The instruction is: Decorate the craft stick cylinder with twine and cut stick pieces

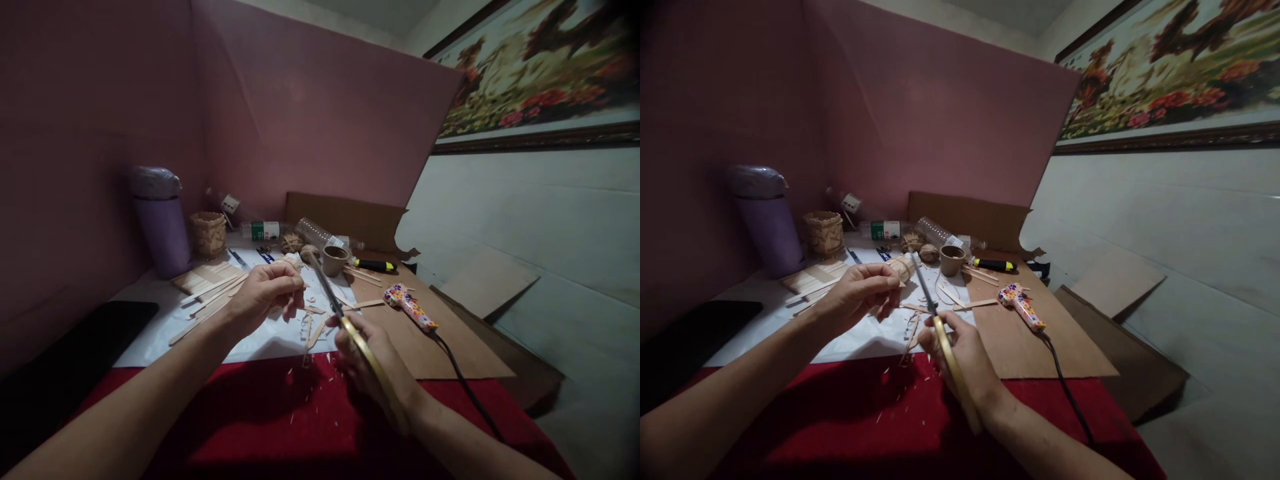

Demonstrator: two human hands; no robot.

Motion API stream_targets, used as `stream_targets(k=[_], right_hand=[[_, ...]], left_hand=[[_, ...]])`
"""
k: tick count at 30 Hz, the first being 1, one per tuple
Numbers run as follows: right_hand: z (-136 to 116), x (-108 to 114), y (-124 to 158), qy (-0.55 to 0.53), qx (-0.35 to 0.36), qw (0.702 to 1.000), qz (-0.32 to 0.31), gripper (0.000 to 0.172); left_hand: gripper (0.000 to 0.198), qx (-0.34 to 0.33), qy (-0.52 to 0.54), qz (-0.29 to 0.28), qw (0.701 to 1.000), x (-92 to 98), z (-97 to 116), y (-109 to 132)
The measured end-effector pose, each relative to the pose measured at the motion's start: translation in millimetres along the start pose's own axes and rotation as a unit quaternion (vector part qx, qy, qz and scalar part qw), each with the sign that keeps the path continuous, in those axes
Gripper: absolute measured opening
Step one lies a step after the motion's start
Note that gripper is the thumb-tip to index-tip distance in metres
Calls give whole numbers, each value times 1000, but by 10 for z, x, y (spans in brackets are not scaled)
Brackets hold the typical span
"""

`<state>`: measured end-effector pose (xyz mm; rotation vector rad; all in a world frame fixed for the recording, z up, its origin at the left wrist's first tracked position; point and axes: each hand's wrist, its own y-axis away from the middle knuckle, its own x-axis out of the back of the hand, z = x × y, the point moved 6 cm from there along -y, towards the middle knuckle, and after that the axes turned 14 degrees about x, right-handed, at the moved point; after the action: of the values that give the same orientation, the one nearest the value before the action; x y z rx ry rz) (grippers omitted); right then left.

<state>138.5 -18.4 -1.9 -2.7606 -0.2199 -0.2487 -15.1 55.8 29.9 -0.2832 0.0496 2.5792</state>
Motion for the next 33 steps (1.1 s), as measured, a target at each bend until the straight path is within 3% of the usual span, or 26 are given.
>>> stream_targets(k=[2, 5, 8, 11, 18, 20, 22, 25, 27, 33], right_hand=[[33, 134, -86, 36, -38, 999, 15, 61], [75, 308, -282, 168, -84, 982, -26, 41], [78, 405, -513, 359, -48, 931, -37, 23], [170, 349, -653, 515, -61, 853, -61, 26], [48, 123, -735, 596, -24, 798, -88, 20], [-90, 98, -741, 585, 17, 807, -76, 19], [-250, 67, -753, 501, 96, 860, -33, 24], [-349, 21, -770, 293, 178, 939, 15, 29], [-303, -15, -789, 208, 176, 962, 17, 25], [-162, -15, -824, 66, 111, 991, 21, 18]], left_hand=[[19, -1, 10, -1, 1000, -7, -1, 3], [20, 5, 18, 4, 1000, -20, 0, 4], [21, 10, 28, 16, 999, -8, 3, -3], [23, 9, 34, 25, 999, 17, 3, -12], [26, 15, 43, 52, 998, 61, -19, -23], [26, 14, 34, 56, 998, 63, -20, -27], [27, 7, 19, 59, 998, 69, -20, -31], [30, -8, -14, 63, 998, 73, -21, -32], [31, -15, -35, 68, 997, 69, -27, -28], [31, -13, -109, 99, 989, 63, -9, -25]])
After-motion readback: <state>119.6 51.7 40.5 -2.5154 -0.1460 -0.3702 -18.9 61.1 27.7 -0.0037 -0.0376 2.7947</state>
